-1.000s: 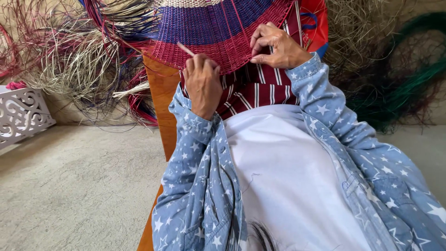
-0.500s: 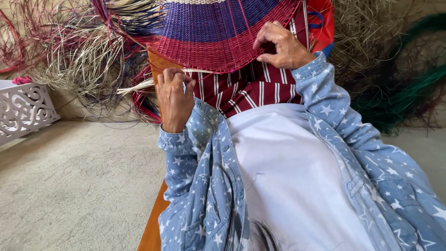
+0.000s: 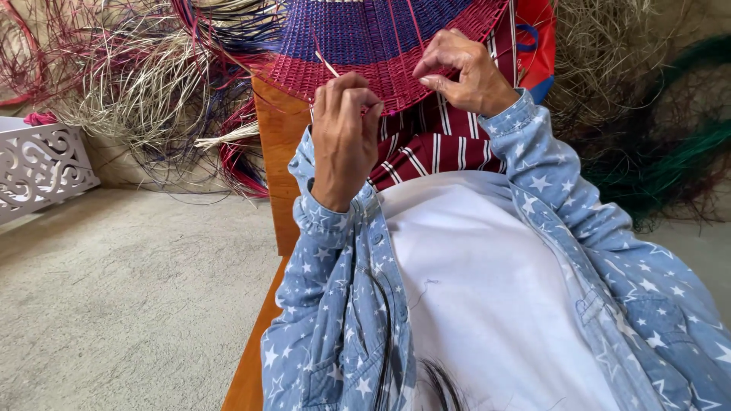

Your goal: Weaving colored fibers into a circular mat pattern using a thin wooden tool

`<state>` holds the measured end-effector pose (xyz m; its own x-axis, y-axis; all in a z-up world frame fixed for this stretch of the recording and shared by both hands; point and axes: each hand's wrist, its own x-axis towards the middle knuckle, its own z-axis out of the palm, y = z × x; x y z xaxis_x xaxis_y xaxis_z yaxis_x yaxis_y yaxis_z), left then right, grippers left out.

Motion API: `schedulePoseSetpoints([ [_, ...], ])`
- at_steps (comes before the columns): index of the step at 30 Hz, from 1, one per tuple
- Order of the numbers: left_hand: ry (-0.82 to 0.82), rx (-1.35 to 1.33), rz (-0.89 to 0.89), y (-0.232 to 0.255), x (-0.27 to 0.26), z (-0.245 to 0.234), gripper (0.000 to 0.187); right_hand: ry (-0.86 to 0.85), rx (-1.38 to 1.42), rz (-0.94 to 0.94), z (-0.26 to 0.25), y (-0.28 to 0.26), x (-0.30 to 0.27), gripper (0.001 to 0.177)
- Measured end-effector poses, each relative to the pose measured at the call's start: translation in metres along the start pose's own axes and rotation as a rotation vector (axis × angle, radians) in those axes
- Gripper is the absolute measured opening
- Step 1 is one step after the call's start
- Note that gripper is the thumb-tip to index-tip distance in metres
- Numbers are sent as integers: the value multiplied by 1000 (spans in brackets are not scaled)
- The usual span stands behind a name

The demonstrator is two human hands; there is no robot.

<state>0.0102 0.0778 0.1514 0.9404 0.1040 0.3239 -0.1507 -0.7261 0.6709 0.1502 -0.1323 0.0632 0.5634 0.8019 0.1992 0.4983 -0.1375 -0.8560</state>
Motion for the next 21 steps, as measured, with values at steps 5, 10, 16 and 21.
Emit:
schedulePoseSetpoints([
  [5, -21, -57, 3, 7, 5, 0, 14, -118, 41, -57, 8, -4, 15, 18],
  [10, -13, -82, 2, 5, 8, 0, 14, -246, 80, 13, 11, 2, 20, 19],
  [16, 89, -161, -27, -7, 8, 14, 8, -284, 177, 90, 13, -2, 25, 6],
  [21, 77, -336, -185, -20, -4, 25, 18, -169, 441, 121, 1, -28, 31, 12],
])
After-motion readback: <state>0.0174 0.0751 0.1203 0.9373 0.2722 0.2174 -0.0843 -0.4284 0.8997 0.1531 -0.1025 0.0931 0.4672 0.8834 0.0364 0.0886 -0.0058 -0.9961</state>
